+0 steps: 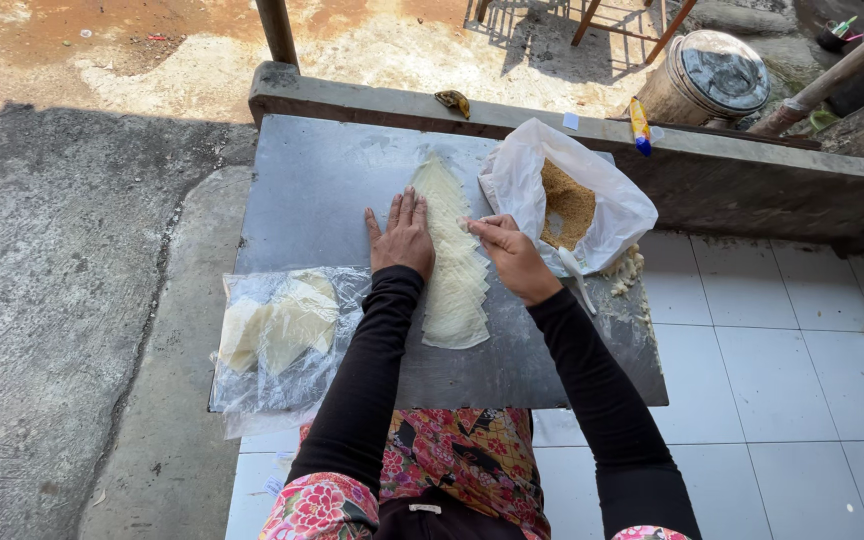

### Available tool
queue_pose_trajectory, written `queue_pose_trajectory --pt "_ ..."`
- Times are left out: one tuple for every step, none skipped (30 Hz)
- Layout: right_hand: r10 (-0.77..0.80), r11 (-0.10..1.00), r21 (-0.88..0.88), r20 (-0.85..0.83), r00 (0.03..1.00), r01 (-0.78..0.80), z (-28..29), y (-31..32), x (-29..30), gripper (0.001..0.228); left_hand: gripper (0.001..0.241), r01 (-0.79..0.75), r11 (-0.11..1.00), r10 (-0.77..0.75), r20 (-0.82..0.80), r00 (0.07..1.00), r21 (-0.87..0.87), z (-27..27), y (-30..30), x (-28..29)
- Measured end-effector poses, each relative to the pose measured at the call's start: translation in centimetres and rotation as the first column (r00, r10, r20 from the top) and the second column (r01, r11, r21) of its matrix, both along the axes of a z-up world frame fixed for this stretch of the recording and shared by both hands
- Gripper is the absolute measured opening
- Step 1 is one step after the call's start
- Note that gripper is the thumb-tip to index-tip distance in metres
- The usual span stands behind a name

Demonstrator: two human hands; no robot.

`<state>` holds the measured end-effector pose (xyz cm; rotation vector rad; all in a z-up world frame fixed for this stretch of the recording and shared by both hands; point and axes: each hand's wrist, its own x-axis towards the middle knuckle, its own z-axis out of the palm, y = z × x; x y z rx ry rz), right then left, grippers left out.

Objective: The person separates pastry sheets on a metal table, places a spoonful of filling onto one sheet, and folds the sheet into a triangular pastry.

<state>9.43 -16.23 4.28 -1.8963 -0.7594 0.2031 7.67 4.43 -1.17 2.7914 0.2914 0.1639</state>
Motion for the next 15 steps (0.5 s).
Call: queue_pose_trajectory --pt "-0.013 1.000 -0.010 0.013 1.000 0.013 -1.1 1.8 1.2 0.042 0.058 -0.002 1.000 0.002 0.003 1.000 0.006 0.1 0.0 0.0" --pt "-0.027 0.999 -0.020 0.027 0.999 0.027 -2.1 3.0 2.3 0.044 0.058 -0.003 1.000 0.003 0.005 1.000 0.012 0.1 0.0 0.0" --pt "-0.045 0.993 -0.106 0.088 0.995 0.054 -3.0 3.7 3.2 0.044 0.057 -0.004 1.000 0.004 0.008 1.000 0.018 0.2 0.0 -0.1" --pt "-0.056 0.978 -0.190 0.152 0.987 0.085 -3.6 4.4 4.0 0.043 0.057 -0.002 1.000 0.002 0.006 1.000 0.010 0.3 0.0 -0.2" --pt "-0.062 0.955 -0.270 0.217 0.974 0.121 -4.0 4.9 4.6 0.043 0.057 -0.001 1.000 0.001 0.005 1.000 0.001 0.4 0.0 -0.2" --pt "-0.073 0.928 -0.339 0.250 0.966 0.158 -4.2 5.3 4.8 0.043 0.057 0.002 1.000 -0.002 0.002 1.000 -0.009 0.4 0.0 -0.3" --pt "-0.082 0.894 -0.403 0.283 0.956 0.196 -4.2 5.6 4.9 0.043 0.058 0.001 1.000 -0.001 0.006 1.000 -0.008 0.4 0.1 -0.3" --pt "-0.088 0.854 -0.465 0.316 0.945 0.235 -4.0 5.8 4.9 0.044 0.058 0.002 1.000 -0.002 0.009 1.000 -0.008 0.4 0.1 -0.4" --pt "-0.071 0.835 -0.497 0.331 0.941 0.238 -3.7 6.0 4.8 0.051 0.058 0.003 1.000 -0.003 0.011 1.000 -0.008 0.3 0.1 -0.3" --pt "-0.055 0.813 -0.529 0.344 0.937 0.242 -3.3 6.1 4.6 0.059 0.058 0.001 1.000 -0.001 0.015 1.000 -0.010 0.2 0.0 -0.3" --pt "-0.039 0.791 -0.560 0.357 0.933 0.247 -2.9 6.3 4.3 0.067 0.058 0.000 1.000 0.000 0.018 1.000 -0.013 0.1 0.0 -0.2" --pt "-0.023 0.760 -0.595 0.378 0.926 0.261 -2.5 6.3 4.1 0.067 0.057 0.000 1.000 0.001 0.022 1.000 -0.015 0.0 0.0 -0.1" --pt "-0.005 0.728 -0.628 0.397 0.918 0.276 -2.0 6.2 4.0 0.067 0.056 -0.001 1.000 0.001 0.034 0.999 -0.018 -0.1 0.0 -0.1" --pt "0.010 0.694 -0.658 0.416 0.909 0.293 -1.7 6.1 3.9 0.068 0.054 0.002 1.000 -0.001 0.046 0.999 -0.021 -0.2 0.0 0.0" --pt "0.059 0.675 -0.664 0.484 0.873 0.322 -1.6 6.1 3.9 0.066 0.053 0.006 1.000 -0.004 0.058 0.998 -0.023 -0.3 0.0 0.0"
